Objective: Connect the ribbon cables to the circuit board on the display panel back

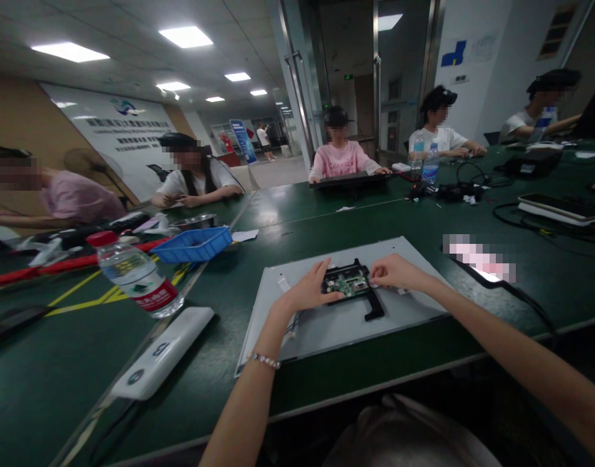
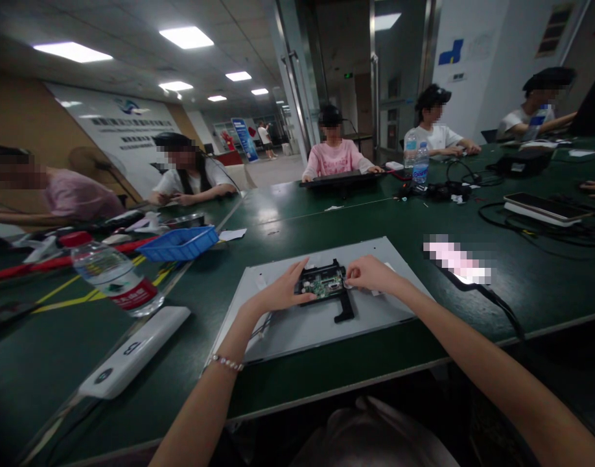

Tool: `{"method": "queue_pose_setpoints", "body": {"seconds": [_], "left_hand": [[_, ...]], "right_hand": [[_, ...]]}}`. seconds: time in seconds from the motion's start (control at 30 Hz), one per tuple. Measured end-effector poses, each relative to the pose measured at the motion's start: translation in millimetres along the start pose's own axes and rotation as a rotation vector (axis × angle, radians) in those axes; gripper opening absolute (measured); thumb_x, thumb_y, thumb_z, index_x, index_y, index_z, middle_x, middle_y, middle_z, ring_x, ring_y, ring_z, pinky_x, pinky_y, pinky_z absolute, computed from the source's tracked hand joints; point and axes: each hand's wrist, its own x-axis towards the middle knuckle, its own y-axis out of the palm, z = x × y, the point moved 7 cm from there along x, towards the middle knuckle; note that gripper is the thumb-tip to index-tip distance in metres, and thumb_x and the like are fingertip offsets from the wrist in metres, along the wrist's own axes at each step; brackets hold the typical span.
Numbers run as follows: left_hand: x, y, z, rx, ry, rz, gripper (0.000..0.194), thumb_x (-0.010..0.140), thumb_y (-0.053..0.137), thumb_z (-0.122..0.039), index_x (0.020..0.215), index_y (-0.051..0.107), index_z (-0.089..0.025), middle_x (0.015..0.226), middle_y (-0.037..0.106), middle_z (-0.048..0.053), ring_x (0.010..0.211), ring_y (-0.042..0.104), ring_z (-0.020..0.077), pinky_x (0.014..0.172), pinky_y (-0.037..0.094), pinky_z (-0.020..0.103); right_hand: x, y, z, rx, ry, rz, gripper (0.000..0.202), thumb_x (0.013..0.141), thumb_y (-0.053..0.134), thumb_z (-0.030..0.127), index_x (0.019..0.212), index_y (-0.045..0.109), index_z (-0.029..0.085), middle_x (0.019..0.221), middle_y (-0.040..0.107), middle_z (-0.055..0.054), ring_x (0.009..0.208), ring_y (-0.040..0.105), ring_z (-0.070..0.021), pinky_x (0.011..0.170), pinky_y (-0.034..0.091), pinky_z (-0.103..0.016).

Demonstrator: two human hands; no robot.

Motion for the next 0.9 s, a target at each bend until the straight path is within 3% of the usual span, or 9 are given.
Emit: {"method": "queue_pose_setpoints", "body": {"seconds": [0.1, 0.4, 0.9], "left_hand": [[0, -0.6, 0, -0.009, 0.001, -0.002, 0.101, 0.073, 0.052, -0.069, 0.147, 0.008, -0.016, 0.151, 0.018, 0.014, 0.135, 0.026, 0.0303, 0.111, 0.025, 0.040], [1, 0.9, 0, 0.004, -0.006, 0.007, 0.101, 0.073, 0.052, -0.069, 0.147, 0.009, -0.015, 0.150, 0.019, 0.015, 0.135, 0.027, 0.0313, 0.110, 0.026, 0.041], [1, 0.5, 0, -0.002, -0.016, 0.013, 0.101, 0.073, 0.051, -0.070, 0.147, 0.009, -0.016, 0.150, 0.019, 0.015, 0.136, 0.026, 0.0307, 0.111, 0.024, 0.040]], "right_hand": [[0, -3, 3, -0.036, -0.020, -0.044, 0.015, 0.074, 0.065, 0.030, 0.081, 0.071, 0.018, 0.074, 0.070, -0.004, 0.067, 0.063, -0.0159, 0.059, 0.046, -0.023], [-1, -6, -9, 0.233, 0.079, -0.044, 0.020, 0.078, 0.061, 0.032, 0.085, 0.067, 0.014, 0.075, 0.069, -0.005, 0.057, 0.060, -0.0120, 0.049, 0.045, -0.020], [0, 8, -19, 0.406, 0.216, -0.014, 0.014, 0.075, 0.066, 0.025, 0.082, 0.063, 0.014, 0.077, 0.070, -0.007, 0.060, 0.065, -0.0135, 0.053, 0.052, -0.021]]}}
